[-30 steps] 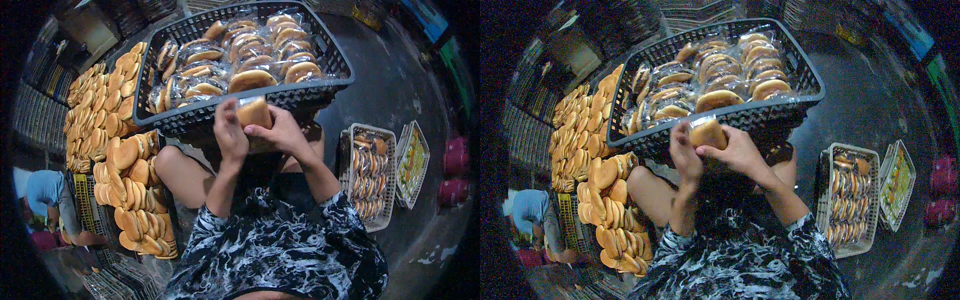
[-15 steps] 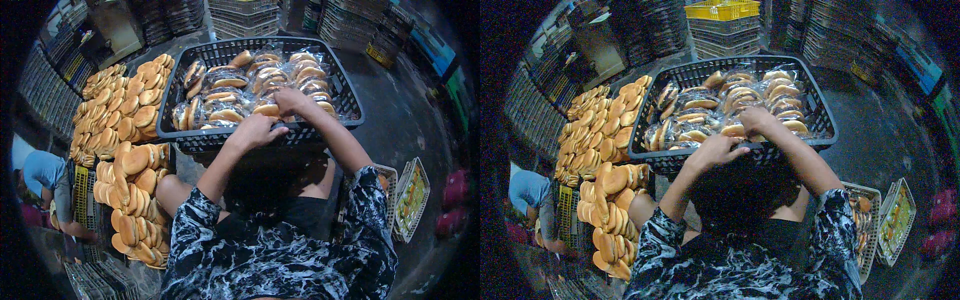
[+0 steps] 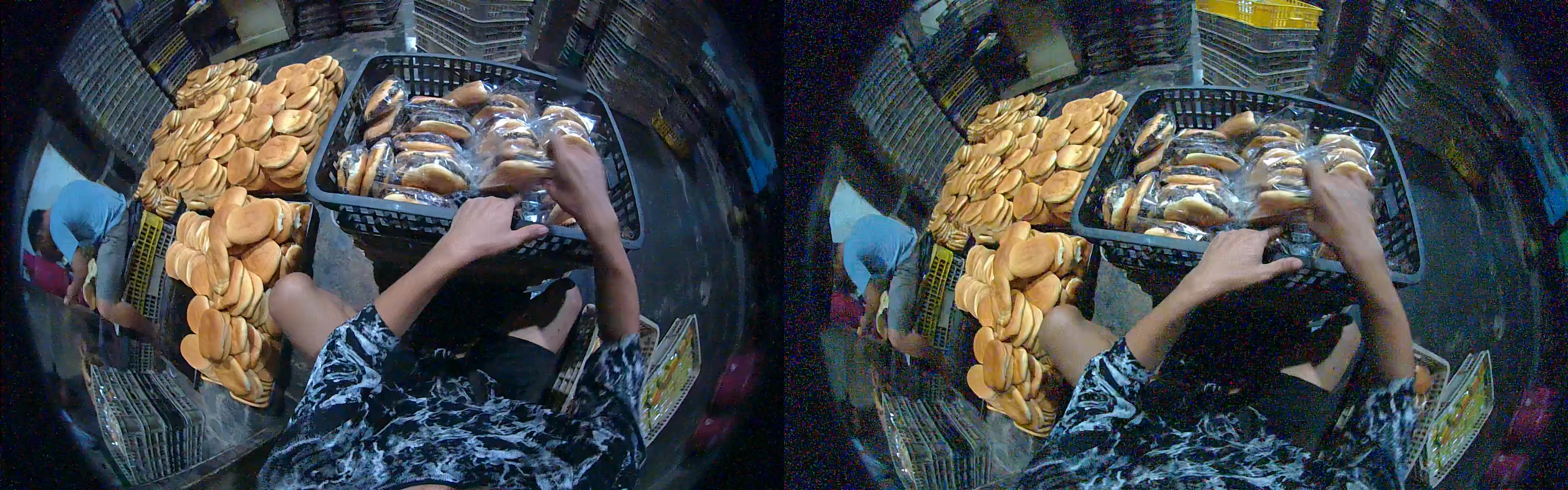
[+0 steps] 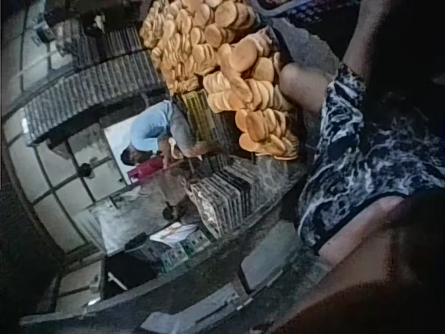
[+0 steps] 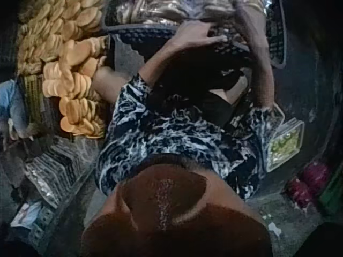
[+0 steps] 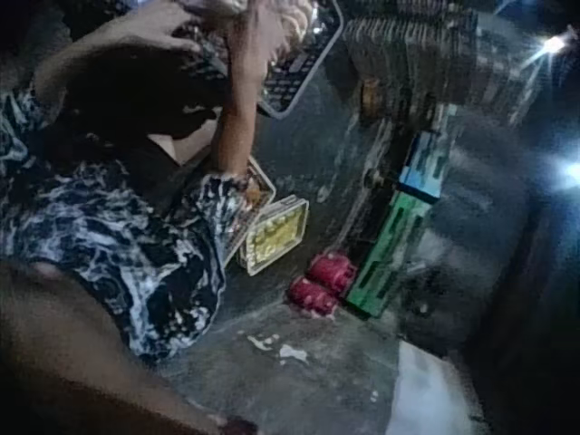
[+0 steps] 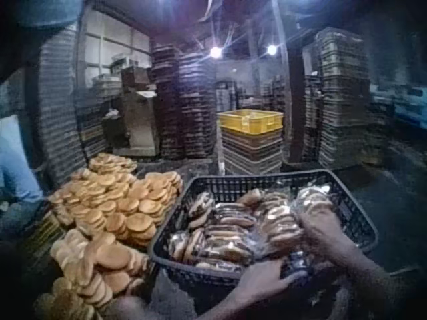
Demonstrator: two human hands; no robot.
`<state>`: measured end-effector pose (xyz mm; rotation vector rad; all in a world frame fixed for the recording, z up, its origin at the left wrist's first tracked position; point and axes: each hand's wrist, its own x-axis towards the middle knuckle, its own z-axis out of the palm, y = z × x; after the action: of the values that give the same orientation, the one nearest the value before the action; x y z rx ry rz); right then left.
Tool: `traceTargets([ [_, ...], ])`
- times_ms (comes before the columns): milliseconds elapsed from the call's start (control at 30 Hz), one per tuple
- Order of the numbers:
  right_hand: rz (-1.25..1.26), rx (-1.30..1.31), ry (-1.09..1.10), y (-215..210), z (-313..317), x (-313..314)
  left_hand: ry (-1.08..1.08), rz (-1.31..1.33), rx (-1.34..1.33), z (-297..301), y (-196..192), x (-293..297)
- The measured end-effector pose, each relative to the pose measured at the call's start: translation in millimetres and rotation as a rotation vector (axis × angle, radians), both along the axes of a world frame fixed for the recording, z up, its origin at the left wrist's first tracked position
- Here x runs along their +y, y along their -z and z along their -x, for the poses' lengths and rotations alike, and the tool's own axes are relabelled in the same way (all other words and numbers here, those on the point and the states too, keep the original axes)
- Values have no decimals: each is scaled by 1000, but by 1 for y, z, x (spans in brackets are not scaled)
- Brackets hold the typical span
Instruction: The person sits on the floor and repeatedly picks up buns from a large pile, places them into clear plastic bags, and arranges the packaged buns into a black plastic crate.
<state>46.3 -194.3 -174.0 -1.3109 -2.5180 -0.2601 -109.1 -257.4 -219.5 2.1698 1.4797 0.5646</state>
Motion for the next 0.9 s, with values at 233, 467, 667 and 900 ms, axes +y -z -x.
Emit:
traceTargets([
  [233,136,1438,-222,12,3,-130,-139,330,-1732,-25,24,-67],
  [467,742,1382,204,115,-11,-182,-29,564,-1272,6,99,-137],
  [667,763,1252,12,121,-39,-177,43,660,-1406,8,127,-143],
  [900,1752,1741,-195,143,-26,-173,100,811,-1408,14,126,-131],
])
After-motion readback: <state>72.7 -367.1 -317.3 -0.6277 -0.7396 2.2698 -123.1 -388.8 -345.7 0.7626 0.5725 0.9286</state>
